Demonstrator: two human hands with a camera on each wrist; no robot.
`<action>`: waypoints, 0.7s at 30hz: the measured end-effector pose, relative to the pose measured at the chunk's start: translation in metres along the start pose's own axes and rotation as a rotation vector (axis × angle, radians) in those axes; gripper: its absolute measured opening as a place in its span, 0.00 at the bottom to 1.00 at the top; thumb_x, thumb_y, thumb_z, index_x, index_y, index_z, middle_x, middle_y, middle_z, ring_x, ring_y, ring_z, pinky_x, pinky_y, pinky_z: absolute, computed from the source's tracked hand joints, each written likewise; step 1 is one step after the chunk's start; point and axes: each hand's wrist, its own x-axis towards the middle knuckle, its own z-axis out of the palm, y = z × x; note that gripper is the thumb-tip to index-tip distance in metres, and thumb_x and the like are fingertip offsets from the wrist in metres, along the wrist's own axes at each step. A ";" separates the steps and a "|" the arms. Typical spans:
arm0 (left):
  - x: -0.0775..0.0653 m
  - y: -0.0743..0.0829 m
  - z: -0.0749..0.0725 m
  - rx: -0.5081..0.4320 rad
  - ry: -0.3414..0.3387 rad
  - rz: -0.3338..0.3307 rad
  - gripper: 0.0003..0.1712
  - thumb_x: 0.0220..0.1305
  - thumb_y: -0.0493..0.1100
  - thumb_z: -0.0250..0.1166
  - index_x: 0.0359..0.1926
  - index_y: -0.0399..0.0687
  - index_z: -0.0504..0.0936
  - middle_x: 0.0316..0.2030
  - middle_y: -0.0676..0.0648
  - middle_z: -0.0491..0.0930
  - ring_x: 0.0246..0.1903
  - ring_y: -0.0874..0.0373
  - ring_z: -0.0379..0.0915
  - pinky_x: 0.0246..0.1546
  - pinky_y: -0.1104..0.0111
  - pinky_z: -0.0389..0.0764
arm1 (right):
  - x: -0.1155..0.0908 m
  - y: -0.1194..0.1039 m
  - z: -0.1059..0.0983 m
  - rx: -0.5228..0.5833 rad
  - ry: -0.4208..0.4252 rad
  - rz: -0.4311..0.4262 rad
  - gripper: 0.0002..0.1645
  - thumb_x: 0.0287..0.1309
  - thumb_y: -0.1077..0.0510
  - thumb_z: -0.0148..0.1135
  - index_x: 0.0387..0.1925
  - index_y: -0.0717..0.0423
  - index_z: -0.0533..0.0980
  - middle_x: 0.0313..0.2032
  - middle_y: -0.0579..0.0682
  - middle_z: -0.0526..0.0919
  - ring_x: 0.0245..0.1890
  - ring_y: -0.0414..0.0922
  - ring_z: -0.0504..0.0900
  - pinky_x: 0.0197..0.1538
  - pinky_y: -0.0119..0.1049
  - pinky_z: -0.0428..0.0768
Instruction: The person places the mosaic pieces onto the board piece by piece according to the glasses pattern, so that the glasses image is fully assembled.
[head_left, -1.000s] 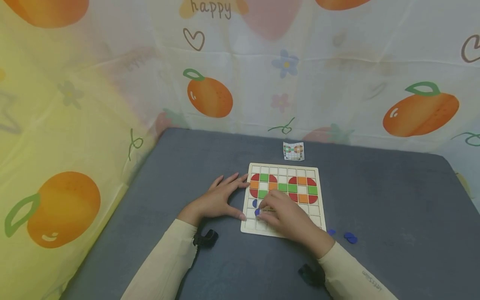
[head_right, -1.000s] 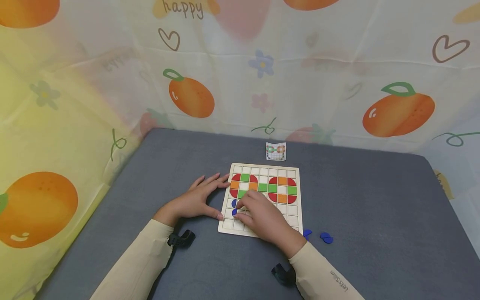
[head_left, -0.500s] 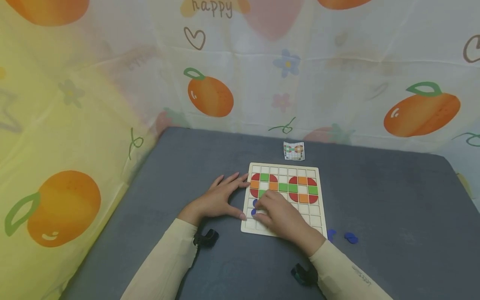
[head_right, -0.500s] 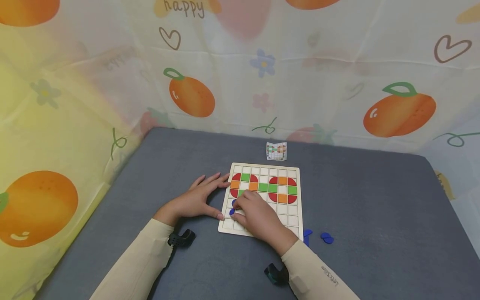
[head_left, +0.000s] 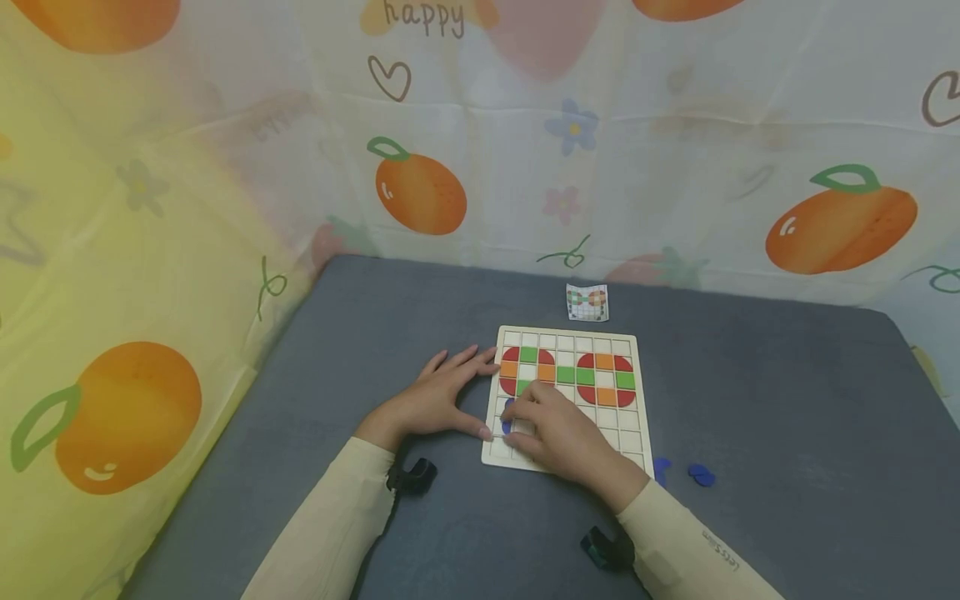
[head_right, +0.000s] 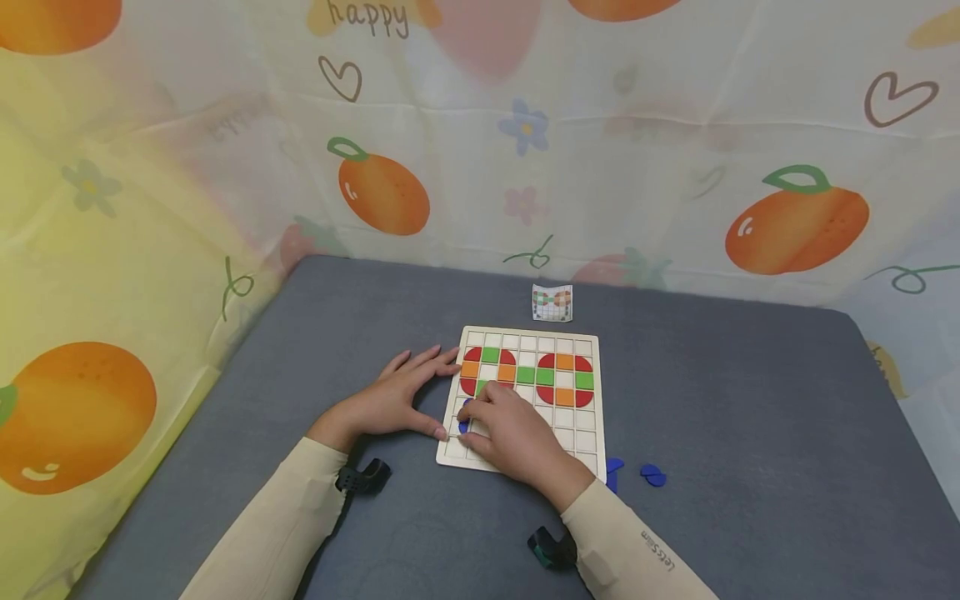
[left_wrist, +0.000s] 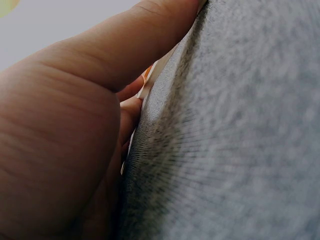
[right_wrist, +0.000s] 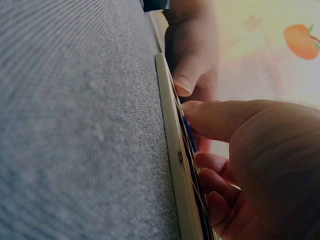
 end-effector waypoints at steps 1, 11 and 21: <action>0.000 0.000 0.000 -0.001 0.001 0.003 0.62 0.52 0.70 0.84 0.84 0.63 0.67 0.86 0.60 0.49 0.85 0.57 0.35 0.80 0.46 0.29 | 0.000 0.000 0.000 0.001 -0.001 -0.007 0.14 0.66 0.53 0.80 0.51 0.48 0.88 0.45 0.43 0.77 0.45 0.42 0.77 0.51 0.43 0.82; 0.000 0.002 -0.001 -0.011 0.003 0.001 0.62 0.53 0.69 0.84 0.84 0.61 0.67 0.86 0.60 0.49 0.85 0.56 0.35 0.80 0.46 0.29 | 0.000 0.000 -0.003 0.003 -0.014 0.016 0.22 0.67 0.50 0.78 0.60 0.50 0.85 0.48 0.44 0.78 0.47 0.43 0.77 0.53 0.45 0.81; 0.000 0.000 0.000 -0.006 0.000 -0.013 0.63 0.53 0.71 0.84 0.85 0.64 0.66 0.85 0.63 0.49 0.84 0.60 0.34 0.80 0.49 0.28 | 0.001 0.000 -0.002 0.006 -0.035 0.041 0.21 0.67 0.50 0.79 0.58 0.49 0.86 0.46 0.44 0.76 0.44 0.44 0.75 0.51 0.45 0.80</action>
